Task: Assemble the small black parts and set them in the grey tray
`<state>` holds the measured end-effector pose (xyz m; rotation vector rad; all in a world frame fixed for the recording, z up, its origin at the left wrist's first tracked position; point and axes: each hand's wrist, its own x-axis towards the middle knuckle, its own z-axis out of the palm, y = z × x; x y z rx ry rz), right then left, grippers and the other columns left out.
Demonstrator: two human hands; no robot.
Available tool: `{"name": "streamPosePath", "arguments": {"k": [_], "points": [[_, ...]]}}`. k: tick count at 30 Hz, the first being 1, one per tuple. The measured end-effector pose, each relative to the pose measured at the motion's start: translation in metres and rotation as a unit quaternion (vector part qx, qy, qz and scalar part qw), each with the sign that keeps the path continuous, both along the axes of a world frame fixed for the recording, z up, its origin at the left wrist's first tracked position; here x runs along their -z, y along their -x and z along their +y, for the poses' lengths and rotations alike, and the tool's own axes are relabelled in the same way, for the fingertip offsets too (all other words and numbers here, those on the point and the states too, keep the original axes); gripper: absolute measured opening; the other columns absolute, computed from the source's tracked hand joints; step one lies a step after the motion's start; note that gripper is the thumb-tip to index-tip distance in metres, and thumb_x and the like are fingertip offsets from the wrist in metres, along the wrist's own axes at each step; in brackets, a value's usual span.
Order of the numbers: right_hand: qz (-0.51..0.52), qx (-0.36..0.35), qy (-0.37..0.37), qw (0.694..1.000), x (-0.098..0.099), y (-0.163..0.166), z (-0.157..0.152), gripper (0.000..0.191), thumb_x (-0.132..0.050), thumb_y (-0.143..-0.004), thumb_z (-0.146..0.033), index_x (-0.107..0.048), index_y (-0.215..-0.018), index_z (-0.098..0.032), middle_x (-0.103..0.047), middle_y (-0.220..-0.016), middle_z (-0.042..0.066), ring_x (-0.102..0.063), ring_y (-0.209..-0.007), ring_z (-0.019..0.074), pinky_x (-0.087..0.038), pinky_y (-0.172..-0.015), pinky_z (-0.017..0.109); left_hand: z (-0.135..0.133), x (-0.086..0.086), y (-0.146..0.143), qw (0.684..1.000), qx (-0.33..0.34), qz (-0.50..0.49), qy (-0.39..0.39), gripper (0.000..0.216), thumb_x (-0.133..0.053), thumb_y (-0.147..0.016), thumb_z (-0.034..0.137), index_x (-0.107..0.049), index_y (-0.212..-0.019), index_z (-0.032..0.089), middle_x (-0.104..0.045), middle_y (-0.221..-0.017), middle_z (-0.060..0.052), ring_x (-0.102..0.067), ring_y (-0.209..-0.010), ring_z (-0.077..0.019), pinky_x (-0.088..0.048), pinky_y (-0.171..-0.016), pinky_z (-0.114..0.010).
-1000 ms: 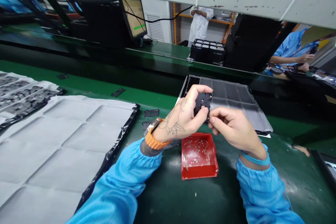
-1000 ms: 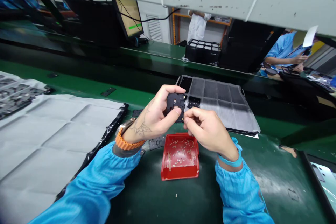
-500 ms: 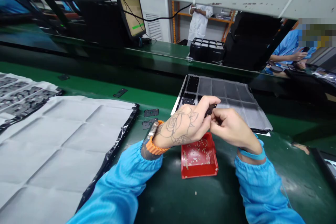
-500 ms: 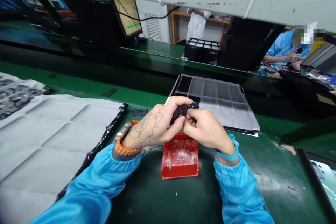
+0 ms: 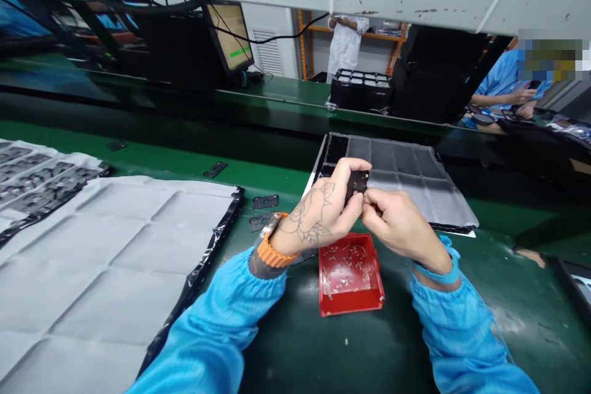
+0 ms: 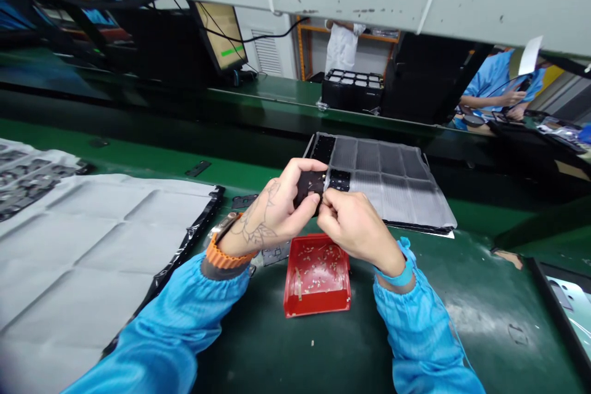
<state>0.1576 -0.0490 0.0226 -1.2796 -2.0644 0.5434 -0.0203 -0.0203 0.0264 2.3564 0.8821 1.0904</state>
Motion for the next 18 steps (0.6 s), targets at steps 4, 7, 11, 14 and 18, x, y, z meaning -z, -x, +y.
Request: {"name": "streamPosePath", "arguments": {"k": [4,7,11,14,18], "points": [[0.040,-0.017,0.069,0.997,-0.003,-0.011,-0.001,0.023,-0.050,-0.092,-0.024,-0.050,-0.069,-0.021,-0.049,-0.059,-0.004,-0.040,-0.054,0.0098,-0.031,-0.054,0.026,0.003,0.001,0.000,0.999,0.032,0.008,0.024,0.037,-0.049,-0.093,0.018,-0.048,-0.129,0.013,-0.063,-0.080,0.002,-0.054,-0.055,-0.0129,-0.042,-0.059,-0.029],[0.144,0.006,0.119,0.982,-0.007,-0.020,0.000,0.016,-0.055,-0.092,-0.029,-0.062,-0.081,-0.019,-0.058,-0.063,-0.003,-0.052,-0.055,0.0111,-0.040,-0.054,0.025,0.002,0.000,-0.001,0.998,0.058,0.029,0.014,0.037,-0.048,-0.091,0.016,-0.049,-0.128,0.015,-0.064,-0.082,0.002,-0.056,-0.057,-0.0134,-0.043,-0.060,-0.029],[0.221,0.016,0.136,0.966,-0.011,-0.022,0.001,0.012,-0.061,-0.084,-0.027,-0.063,-0.075,-0.018,-0.058,-0.060,-0.003,-0.052,-0.050,0.0101,-0.042,-0.049,0.023,-0.001,-0.001,-0.003,0.997,0.067,0.046,-0.004,0.037,-0.048,-0.091,0.016,-0.050,-0.128,0.017,-0.066,-0.082,0.002,-0.057,-0.056,-0.0133,-0.043,-0.060,-0.029],[0.226,0.024,0.128,0.965,-0.011,-0.020,0.001,0.014,-0.062,-0.083,-0.026,-0.061,-0.071,-0.018,-0.059,-0.060,-0.002,-0.051,-0.049,0.0094,-0.040,-0.048,0.023,-0.003,0.000,-0.003,0.996,0.061,0.064,-0.010,0.039,-0.047,-0.092,0.017,-0.051,-0.130,0.016,-0.065,-0.079,0.002,-0.057,-0.054,-0.0141,-0.044,-0.059,-0.029],[0.199,0.024,0.115,0.973,-0.009,-0.021,0.002,0.019,-0.060,-0.083,-0.027,-0.059,-0.066,-0.018,-0.060,-0.059,-0.002,-0.049,-0.050,0.0090,-0.038,-0.049,0.023,-0.005,0.003,-0.003,0.990,0.038,0.111,-0.072,0.040,-0.042,-0.096,0.021,-0.051,-0.133,0.012,-0.070,-0.090,-0.004,-0.060,-0.059,-0.0159,-0.050,-0.063,-0.032]]}}
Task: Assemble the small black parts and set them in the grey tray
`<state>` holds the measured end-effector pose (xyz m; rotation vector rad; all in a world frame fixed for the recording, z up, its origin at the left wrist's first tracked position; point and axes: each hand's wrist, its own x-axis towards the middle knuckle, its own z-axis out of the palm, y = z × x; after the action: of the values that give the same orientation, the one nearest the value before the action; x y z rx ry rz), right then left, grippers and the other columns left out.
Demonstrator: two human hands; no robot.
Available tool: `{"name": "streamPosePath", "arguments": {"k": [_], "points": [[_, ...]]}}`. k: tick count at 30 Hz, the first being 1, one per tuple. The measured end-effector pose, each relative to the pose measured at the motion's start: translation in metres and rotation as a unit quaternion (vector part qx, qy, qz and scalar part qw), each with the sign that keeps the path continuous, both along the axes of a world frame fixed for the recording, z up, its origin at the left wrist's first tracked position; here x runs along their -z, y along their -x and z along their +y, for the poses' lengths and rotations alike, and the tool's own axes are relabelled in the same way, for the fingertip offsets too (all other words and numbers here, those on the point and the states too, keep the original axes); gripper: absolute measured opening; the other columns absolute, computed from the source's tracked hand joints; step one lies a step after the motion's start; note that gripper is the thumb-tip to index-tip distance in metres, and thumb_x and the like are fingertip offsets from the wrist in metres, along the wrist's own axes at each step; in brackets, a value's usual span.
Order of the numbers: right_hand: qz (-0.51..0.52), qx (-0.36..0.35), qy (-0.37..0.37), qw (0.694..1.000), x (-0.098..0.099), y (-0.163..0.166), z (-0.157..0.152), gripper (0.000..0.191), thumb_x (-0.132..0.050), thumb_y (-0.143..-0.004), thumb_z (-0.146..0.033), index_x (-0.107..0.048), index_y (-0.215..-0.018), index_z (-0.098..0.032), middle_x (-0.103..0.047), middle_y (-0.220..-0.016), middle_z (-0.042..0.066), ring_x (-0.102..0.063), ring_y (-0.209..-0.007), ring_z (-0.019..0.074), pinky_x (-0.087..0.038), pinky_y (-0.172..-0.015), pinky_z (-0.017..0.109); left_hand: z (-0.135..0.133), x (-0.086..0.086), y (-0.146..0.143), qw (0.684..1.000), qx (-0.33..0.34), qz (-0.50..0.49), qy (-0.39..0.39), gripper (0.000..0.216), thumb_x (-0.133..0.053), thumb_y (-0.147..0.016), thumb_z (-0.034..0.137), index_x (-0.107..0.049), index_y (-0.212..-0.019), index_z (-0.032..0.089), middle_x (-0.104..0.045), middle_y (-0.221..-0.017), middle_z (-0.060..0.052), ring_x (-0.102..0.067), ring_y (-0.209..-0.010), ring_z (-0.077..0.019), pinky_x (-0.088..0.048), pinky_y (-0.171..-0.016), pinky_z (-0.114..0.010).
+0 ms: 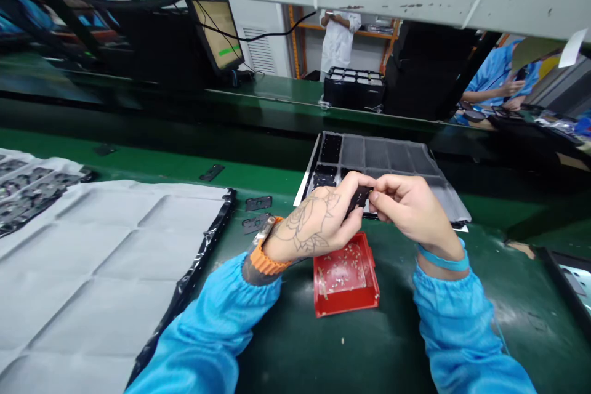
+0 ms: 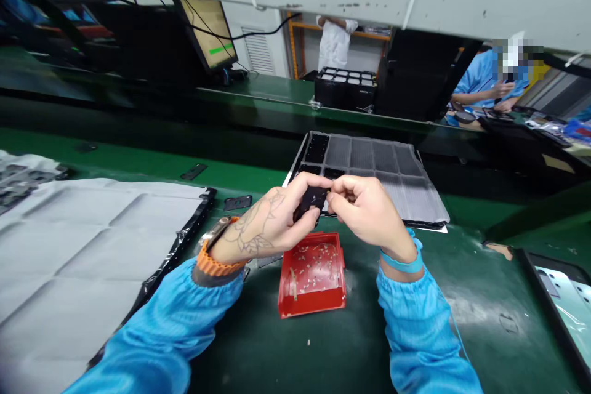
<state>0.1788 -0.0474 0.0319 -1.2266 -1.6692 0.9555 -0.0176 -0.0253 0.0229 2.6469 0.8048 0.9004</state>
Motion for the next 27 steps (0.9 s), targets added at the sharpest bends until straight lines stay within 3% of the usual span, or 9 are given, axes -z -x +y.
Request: {"name": "streamPosePath", "arguments": {"k": [7,13,23,27], "points": [[-0.059,0.020,-0.036,0.997,0.006,-0.003,0.006,0.017,-0.053,-0.075,-0.025,-0.050,-0.059,-0.020,-0.042,-0.053,-0.006,-0.033,-0.052,0.0077,-0.026,-0.047,0.024,-0.002,0.009,0.002,0.995,-0.025,0.076,-0.067,0.044,-0.035,-0.102,0.028,-0.050,-0.138,0.008,-0.073,-0.097,-0.010,-0.065,-0.067,-0.0194,-0.054,-0.066,-0.035],[-0.068,0.032,-0.075,0.994,0.009,0.000,0.007,0.018,-0.051,-0.077,-0.026,-0.050,-0.060,-0.020,-0.044,-0.055,-0.005,-0.035,-0.054,0.0087,-0.028,-0.051,0.025,-0.002,0.004,0.003,0.996,-0.016,0.067,-0.057,0.041,-0.037,-0.101,0.025,-0.049,-0.137,0.009,-0.073,-0.097,-0.009,-0.060,-0.060,-0.0178,-0.051,-0.062,-0.034],[0.027,0.005,-0.009,1.000,0.010,0.001,0.006,0.018,-0.058,-0.069,-0.021,-0.043,-0.060,-0.021,-0.036,-0.057,-0.008,-0.030,-0.055,0.0069,-0.024,-0.049,0.023,-0.003,0.000,0.002,0.998,-0.004,0.065,-0.021,0.039,-0.039,-0.098,0.023,-0.046,-0.135,0.013,-0.073,-0.099,-0.008,-0.062,-0.061,-0.0176,-0.050,-0.063,-0.034],[0.008,-0.056,0.008,0.998,0.005,-0.005,0.003,0.014,-0.061,-0.077,-0.022,-0.054,-0.065,-0.019,-0.051,-0.059,-0.005,-0.040,-0.056,0.0081,-0.033,-0.052,0.023,0.000,-0.007,0.005,0.999,0.025,0.016,0.038,0.034,-0.043,-0.095,0.022,-0.048,-0.128,0.017,-0.069,-0.091,-0.002,-0.061,-0.061,-0.0153,-0.048,-0.063,-0.031]]}}
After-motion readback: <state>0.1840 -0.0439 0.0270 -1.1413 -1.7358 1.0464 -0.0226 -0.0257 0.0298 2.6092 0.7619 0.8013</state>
